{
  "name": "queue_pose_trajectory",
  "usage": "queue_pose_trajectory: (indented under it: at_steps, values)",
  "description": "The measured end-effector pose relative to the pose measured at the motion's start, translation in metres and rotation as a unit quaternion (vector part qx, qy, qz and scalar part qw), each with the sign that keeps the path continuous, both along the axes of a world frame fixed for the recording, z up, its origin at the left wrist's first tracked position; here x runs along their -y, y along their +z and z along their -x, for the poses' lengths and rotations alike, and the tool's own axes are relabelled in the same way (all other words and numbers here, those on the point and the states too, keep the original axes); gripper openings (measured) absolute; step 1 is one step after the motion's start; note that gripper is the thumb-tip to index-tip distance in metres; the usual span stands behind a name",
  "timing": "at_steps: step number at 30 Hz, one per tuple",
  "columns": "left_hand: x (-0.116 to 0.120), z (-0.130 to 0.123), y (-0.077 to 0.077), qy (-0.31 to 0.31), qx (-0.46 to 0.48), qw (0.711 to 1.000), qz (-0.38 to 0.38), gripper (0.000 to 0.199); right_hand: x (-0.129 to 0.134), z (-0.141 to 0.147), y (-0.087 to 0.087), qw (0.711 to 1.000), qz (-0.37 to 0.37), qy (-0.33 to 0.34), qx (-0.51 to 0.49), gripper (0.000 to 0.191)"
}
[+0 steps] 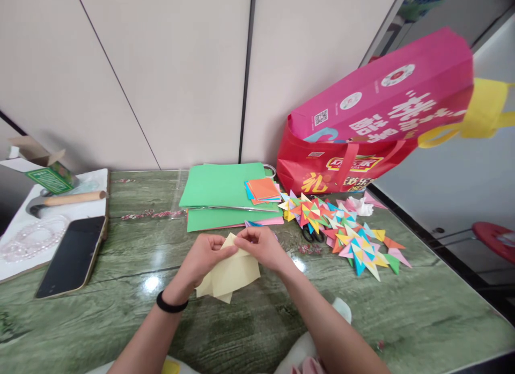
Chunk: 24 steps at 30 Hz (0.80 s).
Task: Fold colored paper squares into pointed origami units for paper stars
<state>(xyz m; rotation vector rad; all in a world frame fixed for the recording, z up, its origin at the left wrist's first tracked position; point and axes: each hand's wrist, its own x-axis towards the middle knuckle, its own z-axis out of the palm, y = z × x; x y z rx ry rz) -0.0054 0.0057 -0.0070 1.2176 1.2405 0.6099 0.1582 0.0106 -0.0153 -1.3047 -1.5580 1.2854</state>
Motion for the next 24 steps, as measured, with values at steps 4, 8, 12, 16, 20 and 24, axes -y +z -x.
queue_pose_trajectory:
  at_steps: [4,8,12,16,20,24]
  values:
    - [-0.0002,-0.0003,-0.0002,0.003,-0.006,1.000,-0.001,0.037,-0.0001,0.0001,-0.0017,1.000,-0.004,0.001,-0.002,0.013]
    - [-0.0005,-0.0001,-0.0012,0.001,-0.010,1.000,-0.005,0.036,0.0001,0.0001,-0.0011,1.000,-0.005,0.002,-0.003,0.014]
    - [-0.0007,0.0005,-0.0026,0.003,-0.005,1.000,-0.006,0.036,0.0001,0.0000,-0.0007,1.000,-0.002,0.002,-0.002,0.014]
    - [-0.0004,0.0009,-0.0030,0.003,-0.006,1.000,-0.006,0.037,0.0001,-0.0007,-0.0006,1.000,-0.006,0.000,-0.002,0.014]
    - [0.0000,0.0011,-0.0027,0.000,-0.002,1.000,-0.007,0.037,0.0004,-0.0006,0.0003,1.000,-0.007,-0.001,0.002,0.014]
    - [0.0004,0.0000,-0.0002,-0.003,-0.009,1.000,-0.016,0.037,0.0003,0.0001,0.0001,1.000,-0.005,0.000,-0.003,0.013]
